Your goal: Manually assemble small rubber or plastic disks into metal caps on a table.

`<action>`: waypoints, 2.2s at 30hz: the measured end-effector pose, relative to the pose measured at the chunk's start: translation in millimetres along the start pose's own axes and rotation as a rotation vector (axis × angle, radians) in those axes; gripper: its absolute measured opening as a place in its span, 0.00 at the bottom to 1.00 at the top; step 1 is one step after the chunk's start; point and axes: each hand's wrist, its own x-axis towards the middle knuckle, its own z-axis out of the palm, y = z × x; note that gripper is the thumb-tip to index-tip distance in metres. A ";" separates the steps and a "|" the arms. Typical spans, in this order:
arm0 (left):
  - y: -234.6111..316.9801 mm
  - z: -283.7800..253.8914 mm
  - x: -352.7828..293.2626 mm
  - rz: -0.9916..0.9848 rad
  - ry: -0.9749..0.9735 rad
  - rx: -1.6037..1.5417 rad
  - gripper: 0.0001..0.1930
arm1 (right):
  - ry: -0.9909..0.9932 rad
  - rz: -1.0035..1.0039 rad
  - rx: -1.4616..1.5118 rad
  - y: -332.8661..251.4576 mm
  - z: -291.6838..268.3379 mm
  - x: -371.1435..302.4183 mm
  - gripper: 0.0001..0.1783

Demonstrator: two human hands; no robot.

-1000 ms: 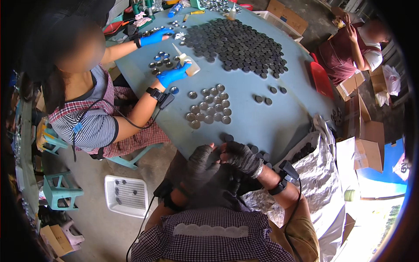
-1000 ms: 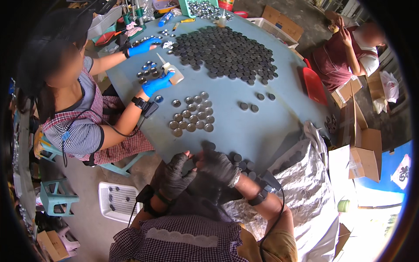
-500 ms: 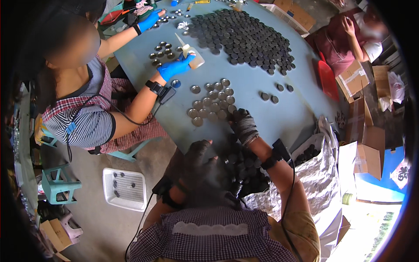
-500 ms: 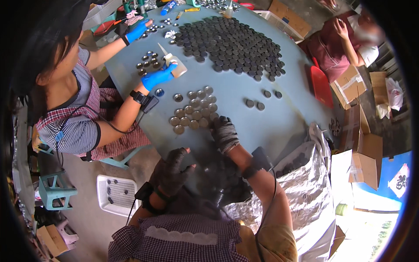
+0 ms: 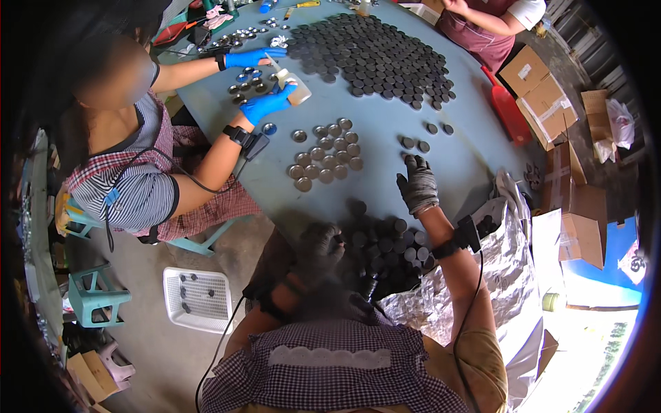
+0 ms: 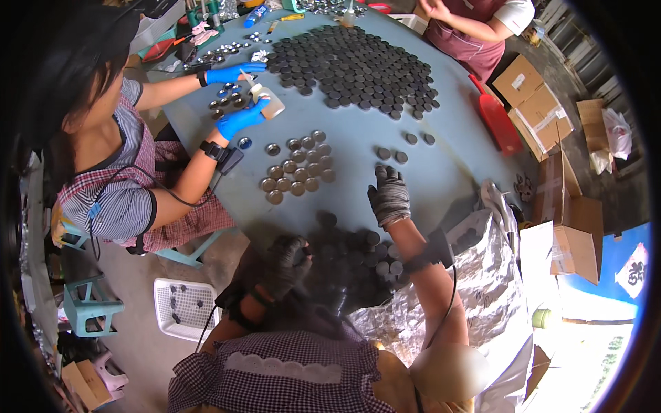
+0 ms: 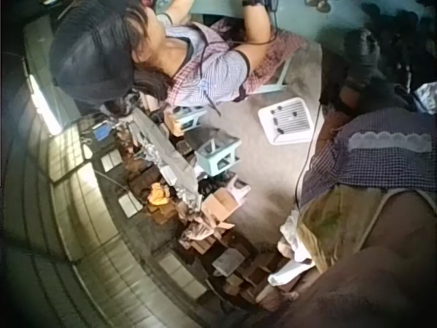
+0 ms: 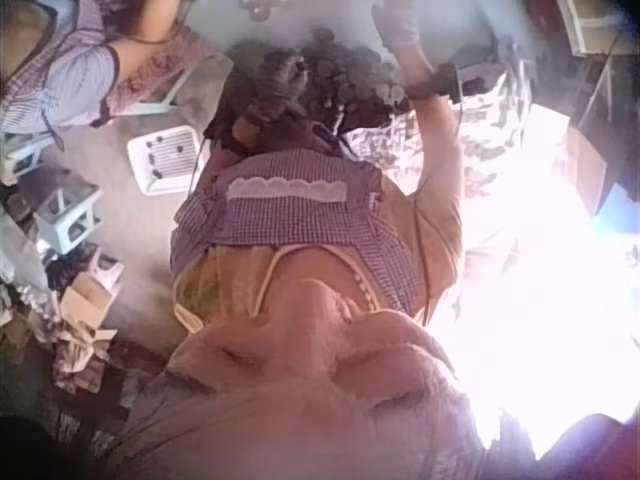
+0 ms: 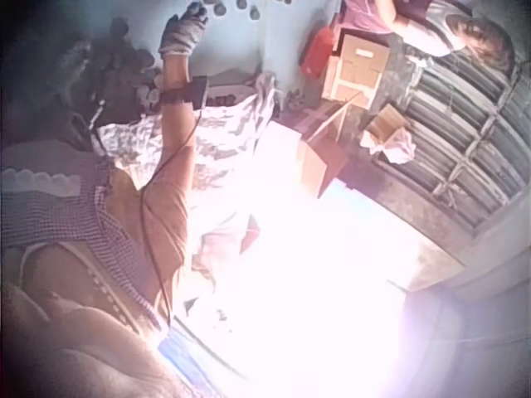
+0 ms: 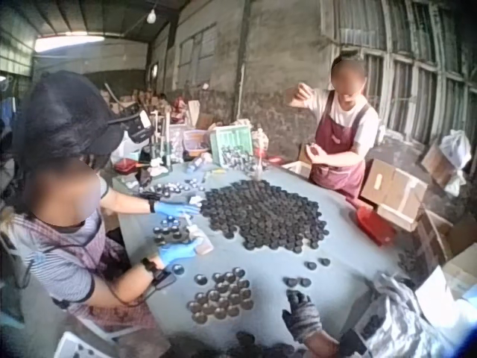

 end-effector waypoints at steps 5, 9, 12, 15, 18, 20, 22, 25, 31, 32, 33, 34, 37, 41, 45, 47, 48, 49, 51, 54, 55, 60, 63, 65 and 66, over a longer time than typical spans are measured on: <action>-4.3 -8.1 -5.9 0.008 0.029 0.066 0.23 | -0.132 0.024 0.298 -16.0 -10.9 -21.2 0.27; -0.7 -9.4 -6.3 -0.015 -0.043 0.196 0.26 | -0.084 -0.022 0.454 -23.6 -15.5 -37.6 0.25; 1.9 -7.7 -5.0 -0.044 -0.053 0.242 0.25 | -0.066 -0.039 0.491 -33.0 -23.7 -43.6 0.23; 9.4 -4.3 3.2 -0.029 -0.066 0.227 0.24 | -0.083 -0.020 0.522 -38.1 -34.3 -47.5 0.22; -4.2 -0.2 3.1 0.009 -0.112 0.283 0.26 | -0.122 -0.029 0.581 -52.9 -38.5 -50.5 0.21; -11.0 4.0 2.7 -0.002 -0.064 0.044 0.25 | -0.192 0.056 0.750 -64.8 -39.5 -56.0 0.21; -13.7 6.2 0.0 -0.015 -0.015 -0.194 0.24 | -0.313 0.163 0.977 -75.4 -40.6 -60.5 0.18; -5.0 7.3 0.3 -0.099 0.005 -0.602 0.23 | -0.413 0.418 1.800 -75.9 -4.8 -73.4 0.17; 4.2 -3.4 5.4 -0.109 0.128 -0.550 0.19 | -0.518 0.099 1.688 -105.4 -47.2 -64.7 0.25; 2.6 -4.9 6.0 -0.101 0.125 -0.523 0.19 | -0.520 0.099 1.688 -103.4 -49.2 -62.4 0.25; 1.3 -6.2 6.4 -0.094 0.123 -0.496 0.19 | -0.694 0.145 1.555 -98.4 -53.2 -58.9 0.27; 0.7 -7.6 6.4 -0.096 0.124 -0.495 0.19 | -0.862 0.187 1.414 -94.1 -55.6 -56.4 0.28; -0.4 -8.9 7.5 -0.094 0.133 -0.432 0.19 | -0.894 0.357 1.646 -80.5 -41.4 -55.8 0.25; -6.6 -2.8 11.2 -0.111 0.148 -0.451 0.20 | -0.758 0.404 1.574 -90.1 -31.5 -55.6 0.18; -5.4 0.8 18.3 -0.129 0.146 -0.508 0.20 | -0.732 0.529 1.777 -100.8 -26.3 -47.5 0.10; -10.0 3.4 20.6 -0.106 0.172 -0.419 0.20 | -0.703 0.141 1.522 -100.4 -23.2 -41.3 0.10; -12.5 4.0 21.5 -0.080 0.195 -0.331 0.20 | -0.682 0.241 1.613 -99.8 -19.5 -33.4 0.10; -14.0 5.6 23.8 -0.082 0.193 -0.336 0.20 | -0.654 0.349 1.698 -96.8 -15.1 -24.0 0.10; -13.4 10.0 30.3 -0.074 0.234 -0.378 0.20 | -0.350 0.488 1.730 -66.6 48.4 -8.6 0.07; -23.1 7.7 24.8 -0.104 0.246 -0.387 0.21 | -0.107 -0.180 0.715 -59.3 20.2 33.7 0.09; -23.7 8.3 24.7 -0.108 0.242 -0.388 0.21 | -0.099 -0.213 0.641 -55.1 26.9 41.6 0.11; -23.1 5.0 25.5 -0.126 0.161 -0.324 0.21 | -0.163 -0.183 0.164 -60.1 49.8 43.7 0.13; -25.3 6.1 27.0 -0.019 0.162 -0.235 0.19 | -0.231 -0.237 0.148 -57.5 43.5 44.5 0.12; -15.0 6.6 39.9 0.010 0.112 -0.181 0.19 | -0.316 -0.303 0.027 -33.5 46.7 46.3 0.11; -9.6 8.6 47.4 0.033 0.065 -0.124 0.19 | -0.406 -0.371 -0.092 -18.0 48.1 48.6 0.10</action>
